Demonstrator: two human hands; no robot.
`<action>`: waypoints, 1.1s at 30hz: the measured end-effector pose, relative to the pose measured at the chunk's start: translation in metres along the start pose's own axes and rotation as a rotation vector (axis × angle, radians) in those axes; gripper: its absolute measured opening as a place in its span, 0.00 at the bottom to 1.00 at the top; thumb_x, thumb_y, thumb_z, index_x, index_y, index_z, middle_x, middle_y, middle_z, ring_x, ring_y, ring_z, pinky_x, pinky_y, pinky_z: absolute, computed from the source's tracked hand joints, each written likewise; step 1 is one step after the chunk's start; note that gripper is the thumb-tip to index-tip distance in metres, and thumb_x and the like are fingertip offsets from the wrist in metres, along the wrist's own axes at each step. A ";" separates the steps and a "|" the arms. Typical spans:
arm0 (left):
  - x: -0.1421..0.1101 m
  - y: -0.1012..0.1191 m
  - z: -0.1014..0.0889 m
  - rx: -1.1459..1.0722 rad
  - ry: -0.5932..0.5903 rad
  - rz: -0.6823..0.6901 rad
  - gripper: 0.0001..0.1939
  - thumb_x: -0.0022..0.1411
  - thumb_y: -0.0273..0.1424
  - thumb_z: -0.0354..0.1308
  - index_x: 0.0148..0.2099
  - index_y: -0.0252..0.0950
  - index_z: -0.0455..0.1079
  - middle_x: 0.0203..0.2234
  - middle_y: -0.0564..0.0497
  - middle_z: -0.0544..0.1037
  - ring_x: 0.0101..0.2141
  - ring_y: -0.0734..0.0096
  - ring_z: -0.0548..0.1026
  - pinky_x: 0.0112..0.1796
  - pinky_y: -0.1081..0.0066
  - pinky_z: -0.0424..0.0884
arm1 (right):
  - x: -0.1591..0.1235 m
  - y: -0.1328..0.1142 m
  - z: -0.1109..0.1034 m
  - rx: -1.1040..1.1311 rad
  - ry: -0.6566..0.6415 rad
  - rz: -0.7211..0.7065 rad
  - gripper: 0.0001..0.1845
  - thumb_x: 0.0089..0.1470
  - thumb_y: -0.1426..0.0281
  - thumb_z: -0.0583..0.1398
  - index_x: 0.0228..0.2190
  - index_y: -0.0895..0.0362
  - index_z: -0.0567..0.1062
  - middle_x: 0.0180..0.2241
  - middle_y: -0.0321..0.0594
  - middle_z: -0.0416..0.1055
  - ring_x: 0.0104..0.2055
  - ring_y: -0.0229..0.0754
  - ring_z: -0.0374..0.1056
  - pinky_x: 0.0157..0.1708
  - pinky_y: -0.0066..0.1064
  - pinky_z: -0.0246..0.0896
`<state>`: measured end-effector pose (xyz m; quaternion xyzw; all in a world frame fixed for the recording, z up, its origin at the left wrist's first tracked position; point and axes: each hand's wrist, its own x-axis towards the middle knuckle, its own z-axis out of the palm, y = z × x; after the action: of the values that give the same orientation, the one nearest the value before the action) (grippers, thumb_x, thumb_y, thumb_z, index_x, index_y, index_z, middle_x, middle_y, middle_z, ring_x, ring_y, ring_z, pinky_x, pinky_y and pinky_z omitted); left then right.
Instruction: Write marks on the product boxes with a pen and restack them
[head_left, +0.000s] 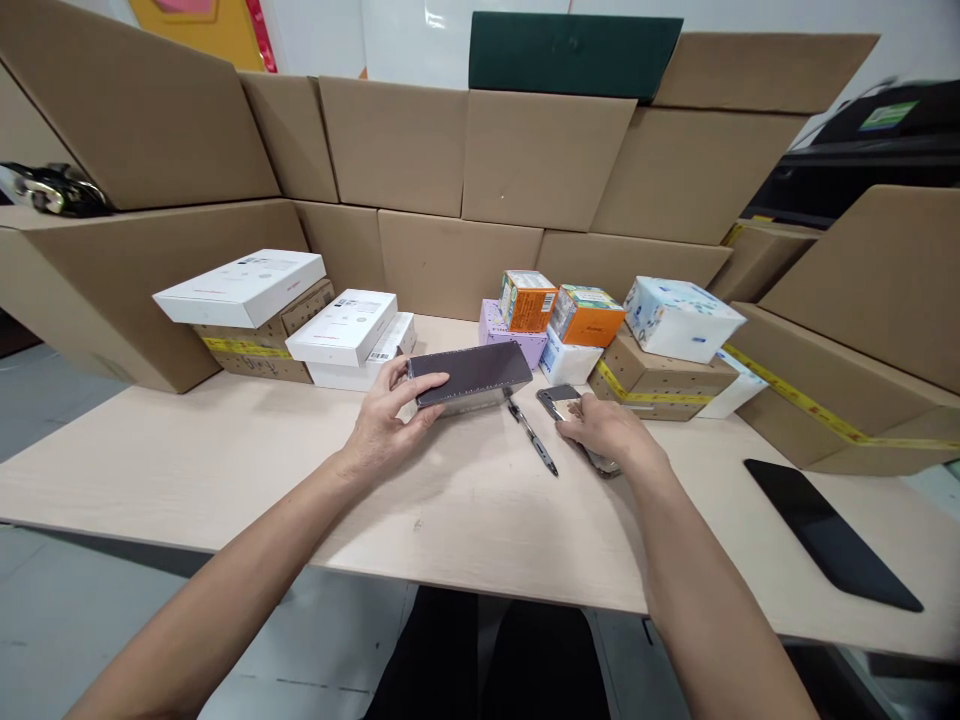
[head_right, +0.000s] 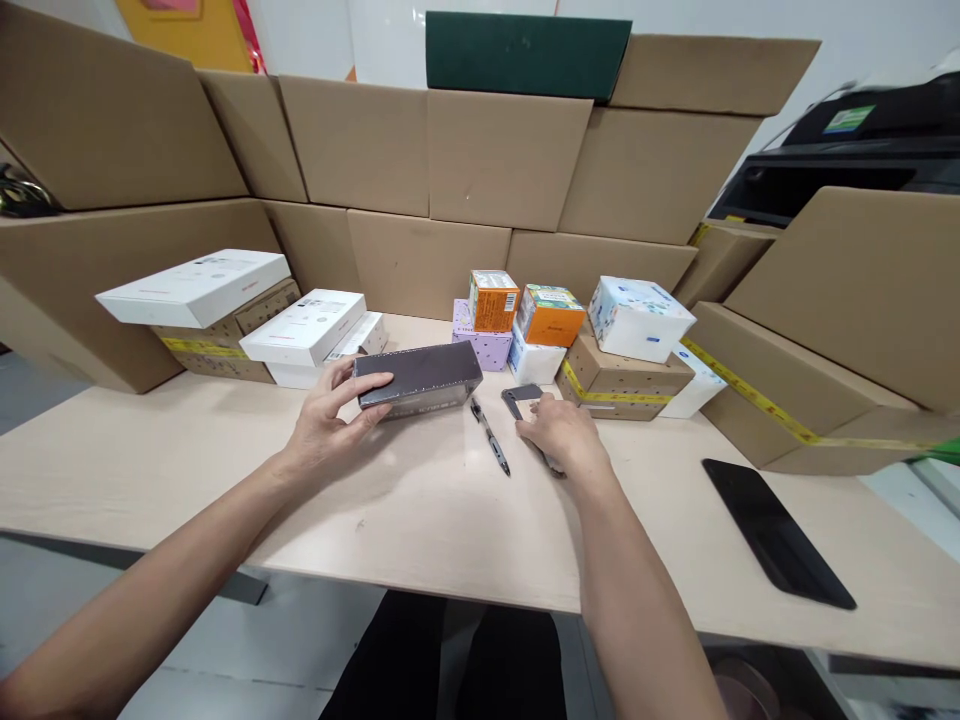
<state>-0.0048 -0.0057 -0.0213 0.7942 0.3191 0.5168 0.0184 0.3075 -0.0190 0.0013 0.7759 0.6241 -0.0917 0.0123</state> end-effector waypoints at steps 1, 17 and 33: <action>0.000 0.000 0.000 0.002 -0.001 -0.002 0.15 0.63 0.32 0.63 0.53 0.42 0.74 0.52 0.45 0.68 0.55 0.60 0.69 0.56 0.56 0.70 | 0.000 0.001 -0.001 0.026 0.018 -0.004 0.29 0.54 0.58 0.57 0.52 0.63 0.72 0.52 0.59 0.73 0.54 0.59 0.69 0.44 0.39 0.61; 0.001 -0.003 0.002 0.018 0.008 -0.006 0.16 0.62 0.31 0.63 0.53 0.42 0.74 0.52 0.45 0.68 0.53 0.61 0.70 0.54 0.56 0.71 | -0.065 -0.034 -0.040 1.887 -0.334 -0.417 0.35 0.58 0.46 0.42 0.49 0.56 0.73 0.44 0.49 0.77 0.42 0.52 0.73 0.43 0.51 0.70; 0.003 0.000 0.001 -0.021 0.001 0.050 0.17 0.63 0.28 0.62 0.54 0.44 0.73 0.53 0.46 0.69 0.53 0.62 0.70 0.54 0.55 0.71 | -0.069 -0.074 0.004 1.997 -0.872 -0.518 0.34 0.59 0.49 0.45 0.51 0.62 0.72 0.44 0.52 0.76 0.42 0.48 0.73 0.44 0.43 0.68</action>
<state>-0.0030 -0.0041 -0.0198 0.8014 0.2935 0.5209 0.0135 0.2208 -0.0699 0.0154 0.1857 0.3556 -0.8152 -0.4178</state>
